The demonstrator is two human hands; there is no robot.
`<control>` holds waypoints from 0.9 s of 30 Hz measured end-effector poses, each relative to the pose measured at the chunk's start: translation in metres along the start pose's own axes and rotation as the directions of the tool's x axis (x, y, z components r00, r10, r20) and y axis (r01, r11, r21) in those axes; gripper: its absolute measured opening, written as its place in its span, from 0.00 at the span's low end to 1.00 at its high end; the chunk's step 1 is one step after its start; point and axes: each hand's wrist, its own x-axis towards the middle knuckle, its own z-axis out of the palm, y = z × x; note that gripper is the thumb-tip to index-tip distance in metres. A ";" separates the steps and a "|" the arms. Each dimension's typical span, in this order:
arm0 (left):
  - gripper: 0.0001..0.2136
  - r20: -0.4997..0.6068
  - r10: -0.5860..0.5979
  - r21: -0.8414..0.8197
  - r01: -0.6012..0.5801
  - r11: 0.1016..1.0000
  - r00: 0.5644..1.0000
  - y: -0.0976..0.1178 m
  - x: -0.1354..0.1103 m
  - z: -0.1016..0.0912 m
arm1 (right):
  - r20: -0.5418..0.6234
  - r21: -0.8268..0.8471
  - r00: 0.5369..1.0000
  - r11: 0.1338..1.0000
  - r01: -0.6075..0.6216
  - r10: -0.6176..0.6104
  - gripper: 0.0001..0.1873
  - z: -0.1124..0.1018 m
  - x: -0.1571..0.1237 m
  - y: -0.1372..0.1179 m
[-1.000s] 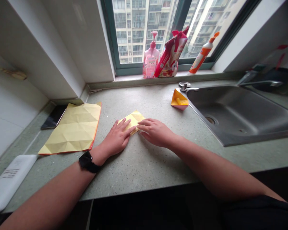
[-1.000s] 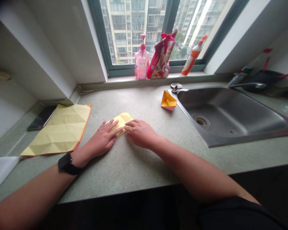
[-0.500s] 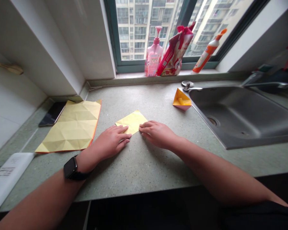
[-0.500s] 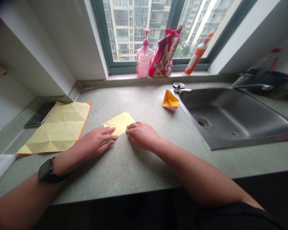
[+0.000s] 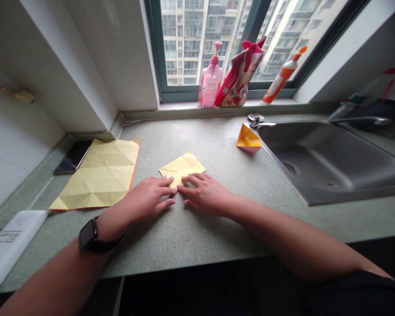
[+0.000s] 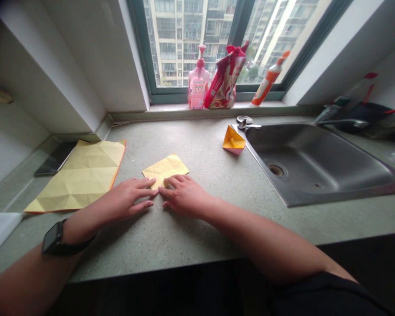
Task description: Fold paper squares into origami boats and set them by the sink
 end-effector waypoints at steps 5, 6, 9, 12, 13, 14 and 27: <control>0.13 0.025 -0.013 0.023 0.012 1.000 1.000 -0.001 0.000 -0.001 | 0.015 -0.001 0.998 0.999 -0.055 0.055 0.20 -0.003 -0.001 -0.003; 0.14 0.032 -0.020 0.031 0.019 0.999 0.999 -0.001 0.000 -0.001 | 0.025 -0.004 0.997 0.997 -0.075 0.075 0.19 -0.005 -0.001 -0.002; 0.15 0.029 -0.035 0.012 0.035 0.999 0.999 -0.005 -0.001 0.001 | 0.041 -0.019 0.989 0.990 -0.142 0.143 0.19 -0.011 -0.003 0.003; 0.14 0.027 -0.044 -0.024 0.044 0.999 0.999 -0.006 -0.002 0.001 | 0.060 -0.049 0.973 0.975 -0.219 0.221 0.20 -0.018 -0.005 0.011; 0.14 0.030 -0.047 -0.025 0.047 0.999 0.998 -0.006 -0.002 0.000 | 0.071 -0.062 0.965 0.967 -0.248 0.252 0.20 -0.021 -0.006 0.013; 0.14 0.035 -0.049 -0.021 0.050 0.999 0.998 -0.006 -0.002 0.000 | 0.081 -0.075 0.956 0.958 -0.277 0.283 0.21 -0.023 -0.006 0.016; 0.11 -0.021 -0.038 -0.090 0.036 0.995 0.999 -0.009 0.001 0.000 | 0.069 -0.193 0.829 0.823 -0.535 0.555 0.24 -0.033 -0.004 0.034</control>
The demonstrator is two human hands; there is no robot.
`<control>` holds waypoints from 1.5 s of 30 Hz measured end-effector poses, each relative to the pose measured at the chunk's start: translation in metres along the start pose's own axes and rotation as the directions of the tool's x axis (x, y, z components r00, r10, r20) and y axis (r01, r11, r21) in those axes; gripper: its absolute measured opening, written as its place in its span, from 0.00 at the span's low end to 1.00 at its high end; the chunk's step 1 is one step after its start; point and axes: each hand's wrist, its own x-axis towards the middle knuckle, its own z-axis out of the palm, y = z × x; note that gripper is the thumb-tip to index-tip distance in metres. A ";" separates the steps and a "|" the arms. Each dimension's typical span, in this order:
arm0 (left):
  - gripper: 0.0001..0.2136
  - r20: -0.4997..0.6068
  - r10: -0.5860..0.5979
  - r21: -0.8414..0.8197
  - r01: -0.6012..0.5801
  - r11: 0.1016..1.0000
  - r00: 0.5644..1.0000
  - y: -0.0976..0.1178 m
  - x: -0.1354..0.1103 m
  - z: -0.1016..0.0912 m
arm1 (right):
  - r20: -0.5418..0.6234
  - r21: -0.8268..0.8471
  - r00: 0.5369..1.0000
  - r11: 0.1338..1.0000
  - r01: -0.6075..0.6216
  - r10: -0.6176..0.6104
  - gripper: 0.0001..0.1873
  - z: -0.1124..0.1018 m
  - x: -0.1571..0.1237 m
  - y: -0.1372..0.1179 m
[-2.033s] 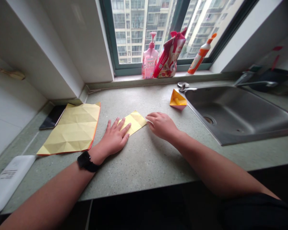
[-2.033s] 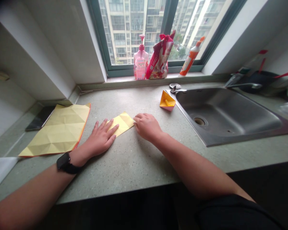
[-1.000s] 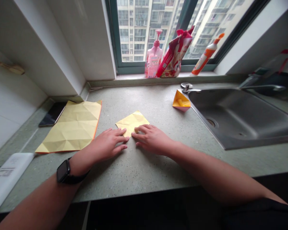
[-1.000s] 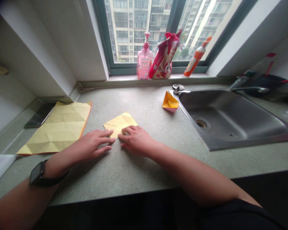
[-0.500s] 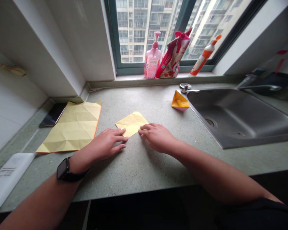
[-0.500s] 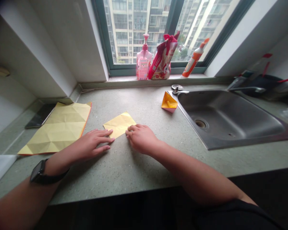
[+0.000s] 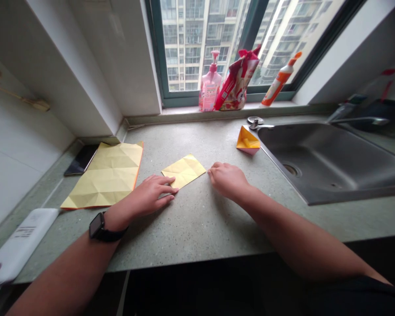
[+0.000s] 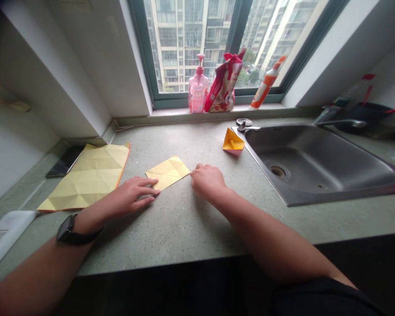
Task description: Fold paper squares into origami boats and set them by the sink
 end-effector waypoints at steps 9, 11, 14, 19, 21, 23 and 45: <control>0.12 -0.037 0.037 0.006 -0.036 0.999 0.999 0.002 -0.003 0.001 | -0.269 0.121 0.861 0.871 0.476 -0.433 0.21 0.029 0.002 -0.008; 0.12 -0.037 0.040 0.012 -0.040 0.999 0.998 0.002 -0.003 0.000 | -0.259 0.139 0.826 0.827 0.545 -0.501 0.21 0.035 0.000 -0.014; 0.12 -0.029 0.016 0.042 -0.014 0.999 0.999 -0.002 -0.002 -0.001 | -0.247 0.147 0.812 0.808 0.570 -0.528 0.20 0.037 -0.001 -0.016; 0.17 -0.073 -0.182 0.155 0.191 0.969 0.981 -0.013 -0.002 -0.002 | -0.240 0.155 0.811 0.803 0.575 -0.534 0.20 0.033 0.001 -0.012; 0.18 -0.078 -0.224 0.193 0.235 0.953 0.971 -0.016 -0.001 -0.001 | -0.235 0.173 0.814 0.802 0.572 -0.531 0.20 0.032 0.001 -0.012; 0.18 -0.101 -0.259 0.217 0.275 0.937 0.961 -0.018 0.000 0.000 | -0.232 0.194 0.817 0.798 0.571 -0.528 0.20 0.031 0.001 -0.012; 0.27 -0.047 -0.183 0.136 0.188 0.973 0.982 -0.005 0.023 0.032 | -0.185 0.184 0.900 0.886 0.427 -0.395 0.25 0.057 0.033 -0.005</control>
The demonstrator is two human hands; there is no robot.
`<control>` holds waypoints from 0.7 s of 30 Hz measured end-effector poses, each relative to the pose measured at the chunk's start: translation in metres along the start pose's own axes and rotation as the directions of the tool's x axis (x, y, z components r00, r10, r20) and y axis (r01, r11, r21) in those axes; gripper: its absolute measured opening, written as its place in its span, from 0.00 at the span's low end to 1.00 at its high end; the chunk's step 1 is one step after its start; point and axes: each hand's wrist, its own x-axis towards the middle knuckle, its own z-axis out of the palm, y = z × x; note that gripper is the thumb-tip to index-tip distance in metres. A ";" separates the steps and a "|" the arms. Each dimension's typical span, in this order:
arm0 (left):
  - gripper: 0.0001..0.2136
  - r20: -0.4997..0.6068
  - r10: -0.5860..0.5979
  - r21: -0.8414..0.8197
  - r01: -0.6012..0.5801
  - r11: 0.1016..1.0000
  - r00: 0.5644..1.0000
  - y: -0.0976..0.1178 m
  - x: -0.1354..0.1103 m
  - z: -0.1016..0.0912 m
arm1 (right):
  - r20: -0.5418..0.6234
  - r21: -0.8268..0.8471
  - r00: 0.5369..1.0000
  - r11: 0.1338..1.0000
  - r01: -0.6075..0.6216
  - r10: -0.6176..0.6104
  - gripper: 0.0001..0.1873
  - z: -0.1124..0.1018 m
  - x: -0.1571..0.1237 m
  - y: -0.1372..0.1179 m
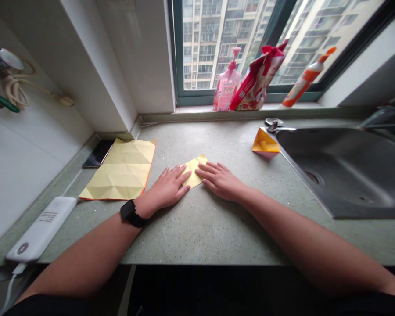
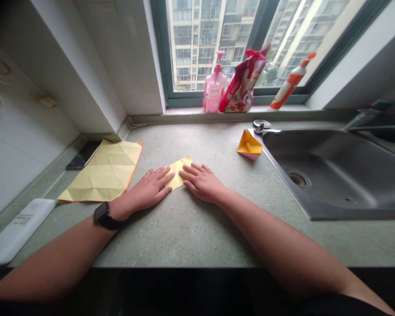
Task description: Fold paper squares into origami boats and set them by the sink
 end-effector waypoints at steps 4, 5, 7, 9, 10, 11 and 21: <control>0.26 0.006 -0.007 -0.007 0.007 1.000 1.000 0.000 -0.001 0.000 | -0.037 -0.032 0.986 0.986 -0.161 0.160 0.29 0.013 0.011 0.015; 0.26 0.003 -0.010 -0.011 0.010 1.000 1.000 0.000 -0.001 0.000 | -0.050 -0.031 0.981 0.981 -0.190 0.188 0.29 0.015 0.012 0.018; 0.26 -0.001 -0.012 -0.017 0.012 1.000 1.000 0.000 -0.001 0.000 | -0.077 -0.022 0.972 0.975 -0.223 0.221 0.29 0.014 0.012 0.020; 0.26 0.004 -0.015 -0.021 0.015 1.000 1.000 0.001 -0.001 0.000 | -0.108 -0.011 0.973 0.979 -0.205 0.203 0.29 0.009 0.009 0.019; 0.26 0.006 -0.016 -0.023 0.016 1.000 1.000 0.001 -0.001 -0.001 | -0.123 -0.006 0.978 0.986 -0.168 0.167 0.28 0.005 0.007 0.018; 0.26 0.001 -0.016 -0.028 0.016 0.999 1.000 0.001 -0.001 -0.002 | -0.135 -0.001 0.984 0.993 -0.115 0.114 0.27 0.001 0.004 0.015; 0.29 -0.301 -0.231 -0.086 0.215 0.973 0.925 -0.010 -0.001 -0.011 | -0.133 -0.002 0.985 0.994 0.108 -0.107 0.13 -0.026 -0.016 0.001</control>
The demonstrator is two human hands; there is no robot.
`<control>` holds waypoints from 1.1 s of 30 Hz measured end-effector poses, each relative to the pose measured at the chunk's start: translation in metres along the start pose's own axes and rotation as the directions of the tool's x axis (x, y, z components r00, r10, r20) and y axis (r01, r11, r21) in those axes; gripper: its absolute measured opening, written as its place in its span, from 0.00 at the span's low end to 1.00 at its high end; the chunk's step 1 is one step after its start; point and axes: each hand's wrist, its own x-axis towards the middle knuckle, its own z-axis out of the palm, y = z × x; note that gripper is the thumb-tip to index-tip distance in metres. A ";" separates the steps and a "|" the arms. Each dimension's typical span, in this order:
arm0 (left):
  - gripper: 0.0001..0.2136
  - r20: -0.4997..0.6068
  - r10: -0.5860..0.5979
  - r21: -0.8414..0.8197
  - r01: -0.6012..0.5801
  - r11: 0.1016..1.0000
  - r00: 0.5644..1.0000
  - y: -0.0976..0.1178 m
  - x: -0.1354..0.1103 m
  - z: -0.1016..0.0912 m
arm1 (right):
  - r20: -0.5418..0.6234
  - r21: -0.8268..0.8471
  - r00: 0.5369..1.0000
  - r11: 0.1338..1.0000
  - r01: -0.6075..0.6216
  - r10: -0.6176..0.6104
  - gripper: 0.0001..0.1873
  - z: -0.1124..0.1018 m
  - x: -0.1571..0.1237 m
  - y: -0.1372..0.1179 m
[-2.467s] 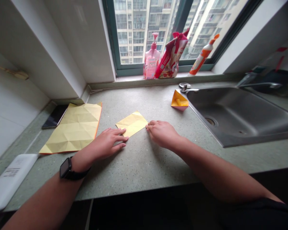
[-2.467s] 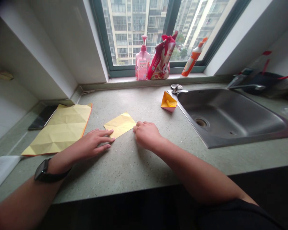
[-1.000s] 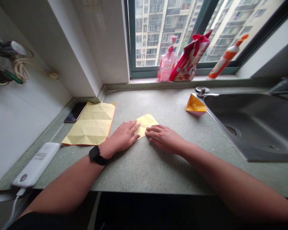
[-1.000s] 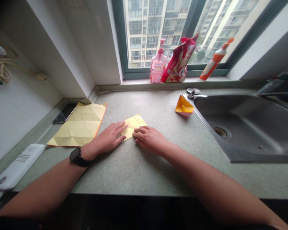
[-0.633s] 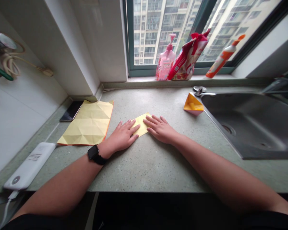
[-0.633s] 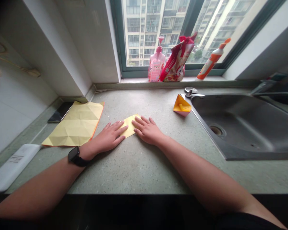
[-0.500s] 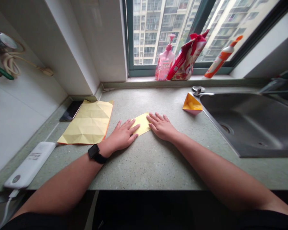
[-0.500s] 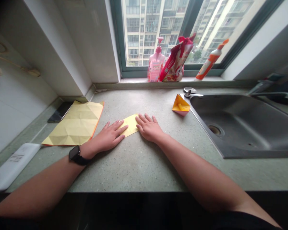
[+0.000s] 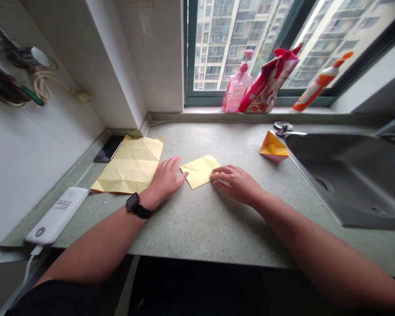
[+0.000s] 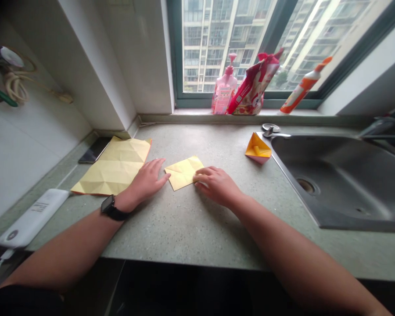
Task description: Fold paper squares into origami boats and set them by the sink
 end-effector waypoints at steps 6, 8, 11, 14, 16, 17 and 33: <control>0.19 0.020 -0.060 0.010 0.059 0.998 0.998 -0.006 0.003 0.004 | 0.017 0.006 1.000 1.000 -0.009 0.009 0.13 -0.002 -0.001 0.001; 0.14 0.003 -0.054 -0.047 0.054 0.997 0.999 -0.007 0.004 0.005 | 0.021 0.007 1.000 1.000 -0.011 0.011 0.13 -0.002 -0.001 0.000; 0.08 -0.031 -0.054 -0.174 0.048 0.984 0.998 -0.008 0.008 0.004 | 0.025 0.011 0.999 1.000 -0.020 0.020 0.14 -0.003 -0.002 -0.001; 0.06 -0.022 -0.080 -0.294 0.070 0.953 0.997 -0.008 0.010 0.002 | 0.035 0.003 0.999 1.000 -0.015 0.015 0.14 -0.003 -0.002 -0.002; 0.08 0.009 -0.088 -0.331 0.086 0.940 0.996 -0.007 0.010 0.001 | 0.048 0.002 0.999 1.000 -0.002 0.002 0.14 -0.003 -0.002 -0.002; 0.09 0.023 -0.082 -0.340 0.085 0.937 0.996 -0.007 0.010 0.001 | 0.055 0.006 0.999 1.000 0.002 -0.003 0.13 -0.003 -0.002 -0.003; 0.08 -0.368 -0.002 -0.325 -0.127 0.937 0.930 0.004 0.003 -0.023 | -0.345 0.090 0.939 0.996 0.011 0.020 0.37 -0.009 -0.001 -0.006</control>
